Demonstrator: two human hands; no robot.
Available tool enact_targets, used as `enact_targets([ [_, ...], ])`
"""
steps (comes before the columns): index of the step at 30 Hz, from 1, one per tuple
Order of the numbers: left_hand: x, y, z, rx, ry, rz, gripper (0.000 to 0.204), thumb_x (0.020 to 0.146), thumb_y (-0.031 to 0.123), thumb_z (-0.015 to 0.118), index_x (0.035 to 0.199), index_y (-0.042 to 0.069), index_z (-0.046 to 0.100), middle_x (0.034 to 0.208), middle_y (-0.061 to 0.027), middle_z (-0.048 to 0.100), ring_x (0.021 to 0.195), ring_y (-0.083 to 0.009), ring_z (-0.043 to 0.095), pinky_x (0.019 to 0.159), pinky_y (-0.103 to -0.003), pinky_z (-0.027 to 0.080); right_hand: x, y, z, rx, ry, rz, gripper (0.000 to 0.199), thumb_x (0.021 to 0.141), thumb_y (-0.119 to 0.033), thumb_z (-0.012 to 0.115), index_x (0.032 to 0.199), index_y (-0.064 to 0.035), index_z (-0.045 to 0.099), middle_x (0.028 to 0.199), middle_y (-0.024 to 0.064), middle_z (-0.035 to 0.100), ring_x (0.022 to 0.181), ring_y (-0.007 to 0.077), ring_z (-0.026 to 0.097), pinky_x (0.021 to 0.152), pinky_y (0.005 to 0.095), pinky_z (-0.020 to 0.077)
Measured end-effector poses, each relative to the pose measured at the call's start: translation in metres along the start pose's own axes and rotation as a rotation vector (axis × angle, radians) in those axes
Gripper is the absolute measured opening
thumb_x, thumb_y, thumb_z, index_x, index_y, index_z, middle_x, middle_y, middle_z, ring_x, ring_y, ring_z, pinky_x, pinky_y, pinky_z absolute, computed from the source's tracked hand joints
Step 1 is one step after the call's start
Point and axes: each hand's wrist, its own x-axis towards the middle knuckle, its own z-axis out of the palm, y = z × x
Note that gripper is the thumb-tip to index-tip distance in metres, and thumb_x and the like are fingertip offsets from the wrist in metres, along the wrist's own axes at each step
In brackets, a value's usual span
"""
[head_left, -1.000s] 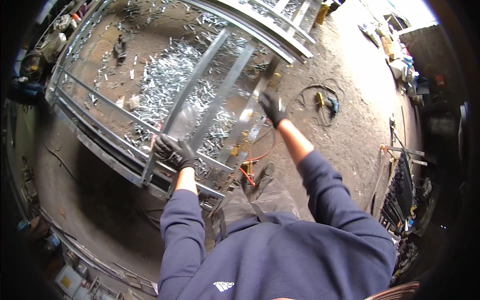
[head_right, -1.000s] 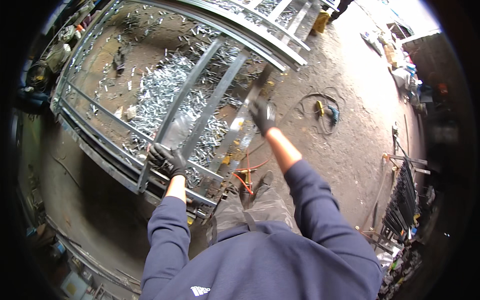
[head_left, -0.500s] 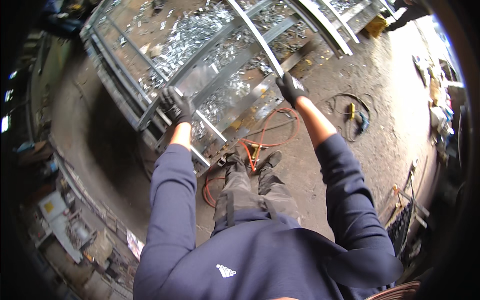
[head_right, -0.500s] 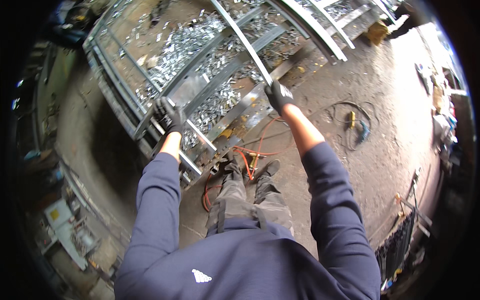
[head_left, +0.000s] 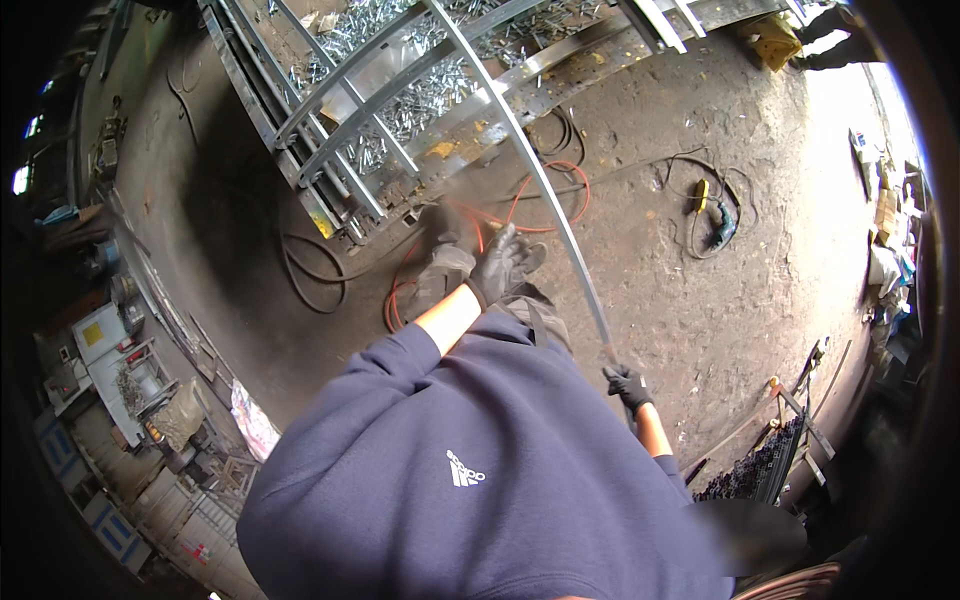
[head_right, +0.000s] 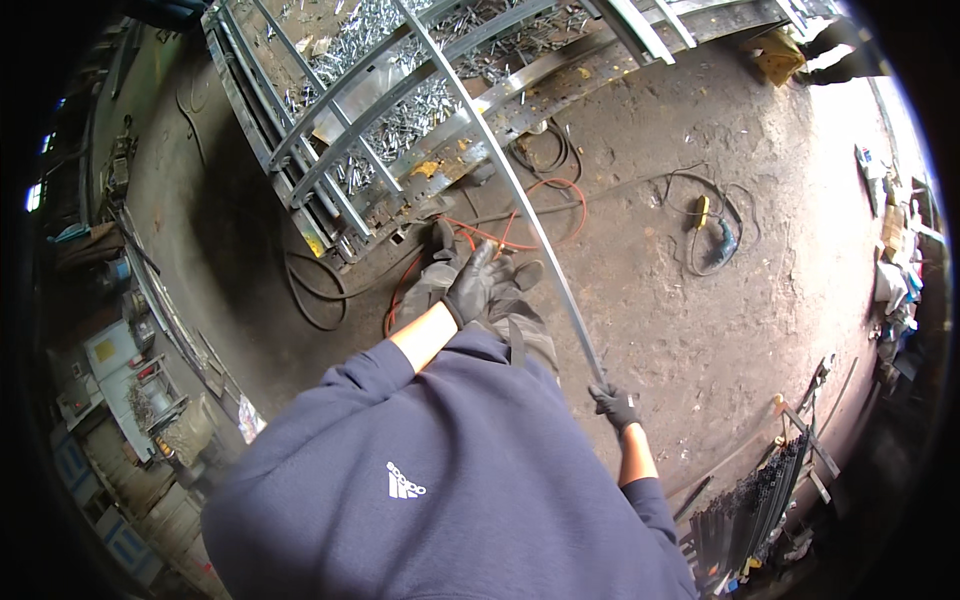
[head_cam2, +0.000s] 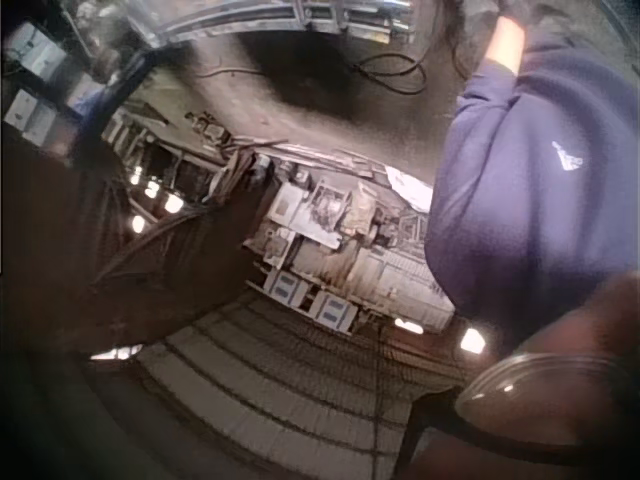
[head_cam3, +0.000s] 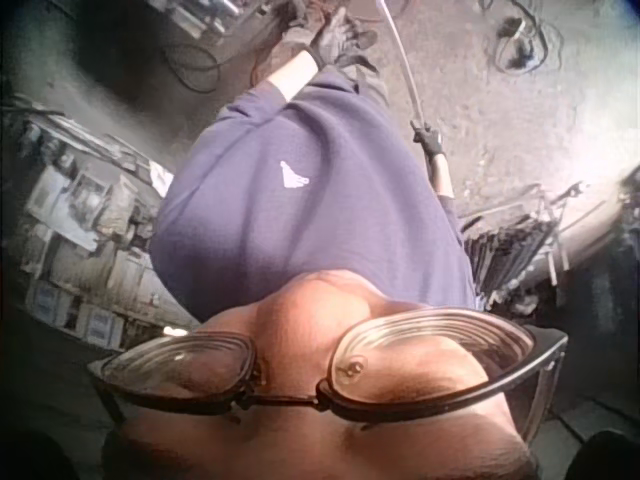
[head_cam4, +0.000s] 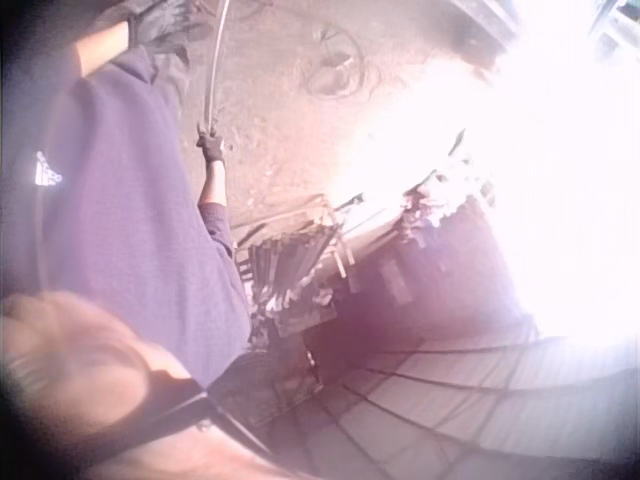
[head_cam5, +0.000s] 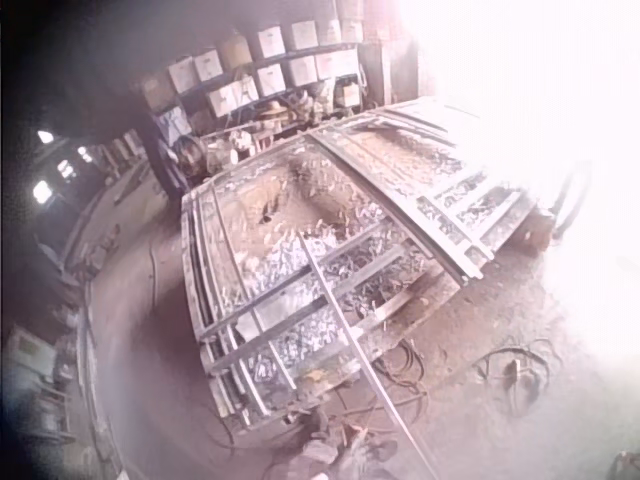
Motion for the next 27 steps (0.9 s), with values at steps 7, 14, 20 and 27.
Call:
enact_targets([
  [7,0.083,0.083,0.027,-0.161,0.138,0.315,0.08,0.085,0.081,0.052,0.125,0.012,0.053,0.114,-0.0141,0.064,0.104,-0.0343,0.064,0.09,-0.057,0.049,0.027,0.12,0.034,-0.371,0.056,0.014,0.061,0.094,-0.06,0.057,0.093,-0.0007,0.072,0.077,0.0197,0.067,0.079,0.0294,0.069,0.071,0.0473,0.0509],
  [14,0.096,0.141,-0.002,0.158,0.337,0.361,0.039,0.103,0.038,0.052,0.122,0.004,0.053,0.107,-0.0168,0.066,0.093,-0.0362,0.071,0.079,-0.056,0.059,0.004,0.252,0.016,-0.329,0.007,-0.055,0.04,0.095,-0.043,0.063,0.107,-0.0058,0.074,0.087,0.0156,0.074,0.081,0.0188,0.07,0.072,0.039,0.0524],
  [20,0.115,0.139,-0.025,0.227,0.313,0.449,0.027,0.098,0.019,0.051,0.121,0.005,0.053,0.107,-0.0203,0.067,0.084,-0.0367,0.071,0.069,-0.051,0.061,-0.068,0.158,0.013,-0.122,0.15,0.105,0.053,0.091,-0.057,0.068,0.092,-0.0044,0.075,0.074,0.0046,0.068,0.07,0.0138,0.06,0.065,0.0338,0.0484],
  [27,0.098,0.138,0.017,-0.118,0.32,0.413,0.018,0.098,0.023,0.053,0.1,0.006,0.058,0.083,-0.0115,0.064,0.066,-0.0278,0.066,0.063,-0.043,0.057,-0.111,0.102,0.013,-0.307,0.419,0.042,0.061,0.087,-0.063,0.067,0.082,-0.0031,0.071,0.062,0.0069,0.057,0.064,0.0159,0.055,0.062,0.037,0.0451],
])
